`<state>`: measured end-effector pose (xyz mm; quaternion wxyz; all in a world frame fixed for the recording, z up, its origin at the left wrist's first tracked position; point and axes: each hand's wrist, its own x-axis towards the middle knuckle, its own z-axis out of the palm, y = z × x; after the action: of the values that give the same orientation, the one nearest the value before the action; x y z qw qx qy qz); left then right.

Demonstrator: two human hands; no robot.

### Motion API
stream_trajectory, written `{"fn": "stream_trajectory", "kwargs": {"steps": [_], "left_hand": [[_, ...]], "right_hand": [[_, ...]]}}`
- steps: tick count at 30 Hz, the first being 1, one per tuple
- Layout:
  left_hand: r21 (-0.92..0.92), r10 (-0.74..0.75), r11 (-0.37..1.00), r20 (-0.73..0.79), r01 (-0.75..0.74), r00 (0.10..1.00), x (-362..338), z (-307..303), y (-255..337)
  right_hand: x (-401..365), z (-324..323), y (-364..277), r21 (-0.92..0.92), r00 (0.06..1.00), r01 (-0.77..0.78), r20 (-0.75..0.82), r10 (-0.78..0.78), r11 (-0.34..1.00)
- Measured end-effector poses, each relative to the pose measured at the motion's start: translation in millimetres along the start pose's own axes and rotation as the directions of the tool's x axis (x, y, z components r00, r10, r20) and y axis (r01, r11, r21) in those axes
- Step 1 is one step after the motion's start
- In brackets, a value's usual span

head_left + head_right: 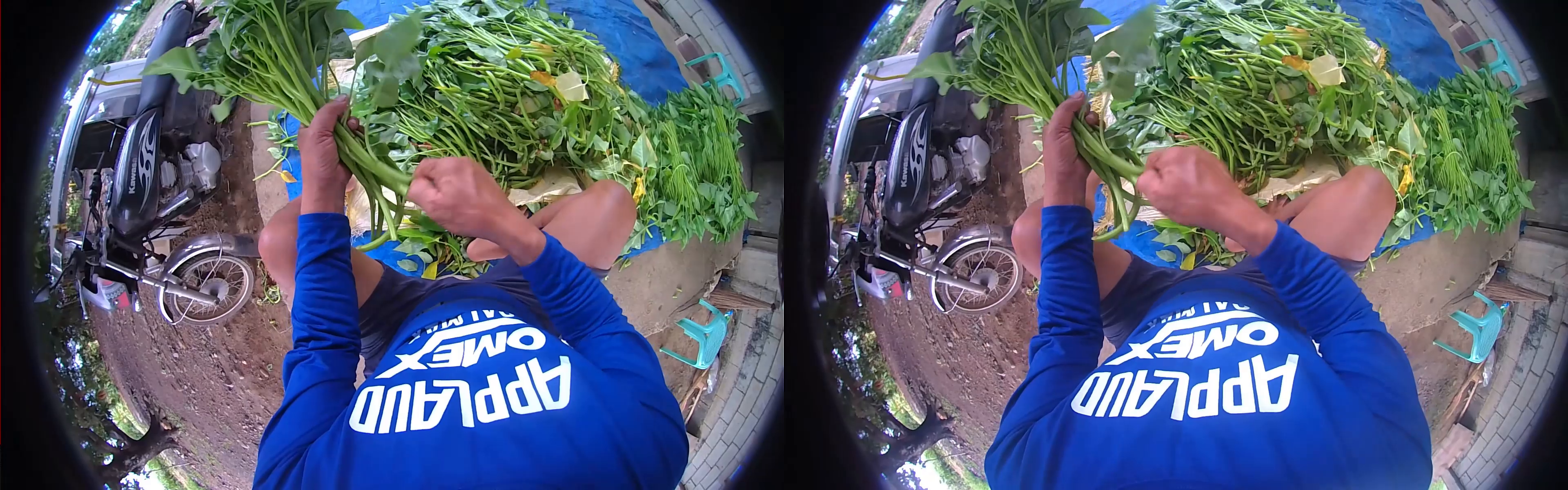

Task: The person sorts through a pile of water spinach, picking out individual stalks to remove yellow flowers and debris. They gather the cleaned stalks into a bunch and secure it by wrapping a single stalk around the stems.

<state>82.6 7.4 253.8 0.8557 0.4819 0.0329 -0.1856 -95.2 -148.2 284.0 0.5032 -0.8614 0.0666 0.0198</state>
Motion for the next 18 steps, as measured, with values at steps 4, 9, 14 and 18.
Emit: {"fn": "stream_trajectory", "kwargs": {"steps": [4,9,14,18], "left_hand": [[0.186,0.108,0.976,0.053,-0.116,0.993,-8.5,7.4,-9.1],[0.076,0.095,0.993,0.001,-0.095,0.995,19.0,2.5,14.9],[0.103,0.001,0.995,0.02,-0.003,1.0,14.0,-0.2,45.1],[0.098,-0.01,0.995,0.046,0.005,0.999,5.8,13.2,30.7]], "right_hand": [[7.4,-1.1,-4.1,-0.226,0.897,-0.11,0.397,0.195,0.968],[-47.1,77.6,120.4,-0.111,0.547,0.209,0.837,-0.022,0.972],[-59.8,-15.0,66.8,0.033,0.93,-0.245,0.291,0.225,0.969],[-29.8,-56.3,8.5,0.216,0.994,-0.01,-0.1,0.033,0.976]]}}
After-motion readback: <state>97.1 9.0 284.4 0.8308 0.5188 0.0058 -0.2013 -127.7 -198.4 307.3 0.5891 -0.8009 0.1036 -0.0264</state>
